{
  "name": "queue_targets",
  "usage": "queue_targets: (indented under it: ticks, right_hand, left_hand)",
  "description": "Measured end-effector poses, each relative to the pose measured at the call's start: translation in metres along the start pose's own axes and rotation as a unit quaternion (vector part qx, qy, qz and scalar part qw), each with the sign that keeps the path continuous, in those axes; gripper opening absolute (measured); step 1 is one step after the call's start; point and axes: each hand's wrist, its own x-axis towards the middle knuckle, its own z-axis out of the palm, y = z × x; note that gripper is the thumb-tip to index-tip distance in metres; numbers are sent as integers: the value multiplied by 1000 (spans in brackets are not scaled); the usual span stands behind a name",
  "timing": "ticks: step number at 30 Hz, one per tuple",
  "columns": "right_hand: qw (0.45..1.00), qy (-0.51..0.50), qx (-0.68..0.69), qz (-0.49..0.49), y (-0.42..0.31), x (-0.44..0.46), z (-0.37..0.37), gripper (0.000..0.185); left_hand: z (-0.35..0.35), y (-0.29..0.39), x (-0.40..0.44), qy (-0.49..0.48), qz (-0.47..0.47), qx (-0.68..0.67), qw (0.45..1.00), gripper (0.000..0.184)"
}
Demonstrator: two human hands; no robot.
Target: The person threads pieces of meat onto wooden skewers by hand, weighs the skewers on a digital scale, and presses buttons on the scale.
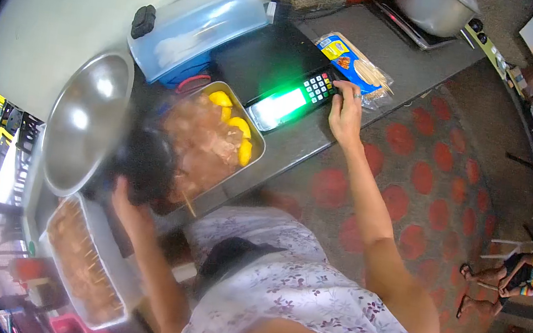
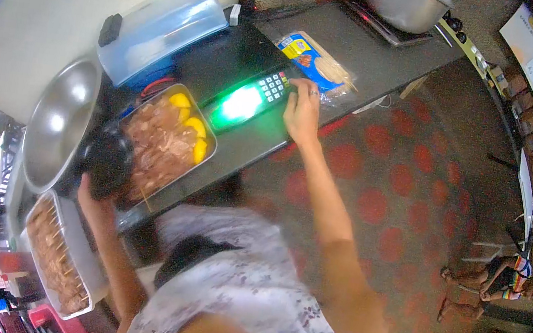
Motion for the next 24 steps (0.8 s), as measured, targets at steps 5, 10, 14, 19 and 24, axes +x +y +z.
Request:
queue_targets:
  ticks: [5, 10, 14, 19, 24]
  right_hand:
    - [998, -63, -16, 25, -3, -2, -2, 33]
    - [995, -82, -52, 17, -6, -2, 1, 36]
    - [995, -81, -55, 13, -9, -1, 0, 41]
    - [992, -86, -93, -5, -1, 4, 4, 41]
    - [986, -100, -130, 17, -10, 9, 5, 36]
  left_hand:
    - [0, -6, -8, 83, 23, -45, 995, 45]
    - [2, -8, -11, 123, 27, -74, 989, 43]
    - [-5, -16, -10, 125, 56, -96, 986, 42]
    - [-6, -19, -15, 132, 65, -100, 984, 42]
    - [4, -13, -22, 147, 55, -113, 981, 48]
